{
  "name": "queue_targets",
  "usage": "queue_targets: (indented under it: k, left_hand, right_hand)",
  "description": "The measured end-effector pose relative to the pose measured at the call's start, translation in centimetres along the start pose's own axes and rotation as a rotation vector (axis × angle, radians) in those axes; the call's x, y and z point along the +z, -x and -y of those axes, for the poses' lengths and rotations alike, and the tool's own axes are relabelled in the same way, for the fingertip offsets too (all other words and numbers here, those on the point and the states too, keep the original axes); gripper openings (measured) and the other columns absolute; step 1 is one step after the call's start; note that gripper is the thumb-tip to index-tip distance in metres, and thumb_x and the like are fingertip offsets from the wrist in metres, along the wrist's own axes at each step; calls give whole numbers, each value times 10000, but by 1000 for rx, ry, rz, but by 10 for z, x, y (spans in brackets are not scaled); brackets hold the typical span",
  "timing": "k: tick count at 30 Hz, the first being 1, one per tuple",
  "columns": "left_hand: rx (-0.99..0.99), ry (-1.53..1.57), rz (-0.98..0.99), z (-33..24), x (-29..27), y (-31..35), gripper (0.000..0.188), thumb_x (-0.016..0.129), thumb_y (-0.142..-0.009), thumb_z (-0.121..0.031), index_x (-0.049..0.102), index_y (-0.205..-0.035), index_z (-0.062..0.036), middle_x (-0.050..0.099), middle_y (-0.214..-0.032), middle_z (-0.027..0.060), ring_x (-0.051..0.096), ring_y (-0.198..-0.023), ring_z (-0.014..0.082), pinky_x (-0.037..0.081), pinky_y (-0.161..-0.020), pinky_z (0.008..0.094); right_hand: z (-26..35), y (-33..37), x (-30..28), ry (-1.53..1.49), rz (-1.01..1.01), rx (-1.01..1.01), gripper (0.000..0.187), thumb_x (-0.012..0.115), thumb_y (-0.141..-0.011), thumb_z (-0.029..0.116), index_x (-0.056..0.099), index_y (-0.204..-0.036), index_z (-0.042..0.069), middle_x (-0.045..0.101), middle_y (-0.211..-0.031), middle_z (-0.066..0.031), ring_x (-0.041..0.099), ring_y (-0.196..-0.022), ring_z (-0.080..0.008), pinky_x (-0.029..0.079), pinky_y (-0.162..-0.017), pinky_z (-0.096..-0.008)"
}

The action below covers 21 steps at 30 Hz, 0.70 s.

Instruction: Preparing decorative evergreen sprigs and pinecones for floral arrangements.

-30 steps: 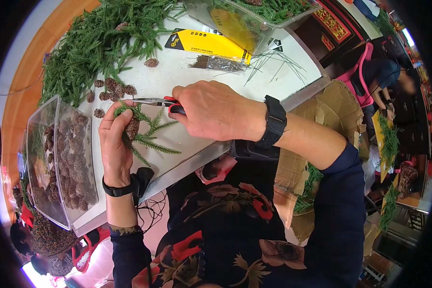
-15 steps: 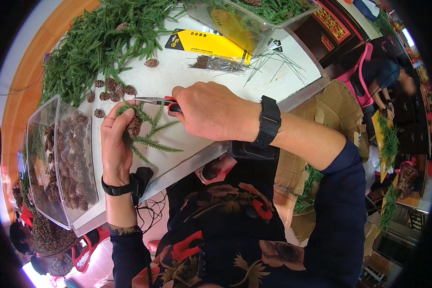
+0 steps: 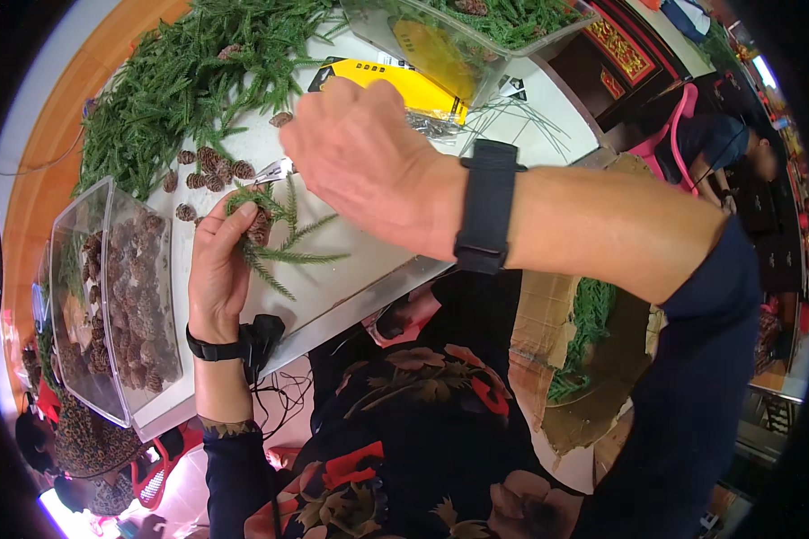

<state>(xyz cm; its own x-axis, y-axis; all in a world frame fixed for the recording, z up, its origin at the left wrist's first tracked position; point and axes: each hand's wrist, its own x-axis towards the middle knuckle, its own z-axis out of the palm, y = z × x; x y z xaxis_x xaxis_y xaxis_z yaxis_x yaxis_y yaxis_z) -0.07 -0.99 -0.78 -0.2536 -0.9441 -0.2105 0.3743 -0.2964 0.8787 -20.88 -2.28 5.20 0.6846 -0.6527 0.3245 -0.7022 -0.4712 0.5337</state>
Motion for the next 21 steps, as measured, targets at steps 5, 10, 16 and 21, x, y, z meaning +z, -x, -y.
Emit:
queue_targets:
  k: [5, 10, 16, 21]
  left_hand:
    - [123, -144, -99, -1, 7, 2, 216, 603, -880, -53, 611, -1088, 4, 637, -913, 25, 572, -791, 68, 461, -749, 209]
    - [125, -126, -72, 0, 7, 3, 216, 609, -879, -51, 605, -1088, 5, 639, -920, 28, 575, -807, 68, 461, -766, 212]
    - [110, -120, -46, 3, 6, 3, 215, 613, -880, -54, 601, -1085, 11, 639, -914, 31, 575, -808, 71, 461, -767, 214]
    - [76, -144, -28, 4, 6, 4, 223, 614, -881, -56, 598, -1092, 15, 641, -914, 34, 578, -804, 76, 464, -767, 217]
  right_hand:
    - [-8, 14, 3, -765, 325, 217, 146, 545, -786, 117, 511, -852, -8, 538, -743, -167, 550, -682, -346, 423, -600, -439]
    - [-13, 12, 4, -1140, 580, 234, 228, 510, -827, 125, 518, -964, -57, 584, -813, -218, 565, -752, -396, 429, -675, -445]
    - [-17, 11, 8, -1195, 679, 179, 292, 495, -838, 131, 513, -1049, -70, 599, -814, -236, 576, -781, -407, 429, -696, -455]
    - [-17, 18, 16, -1192, 638, 123, 266, 507, -839, 132, 517, -1018, -66, 595, -788, -243, 577, -785, -417, 428, -707, -467]
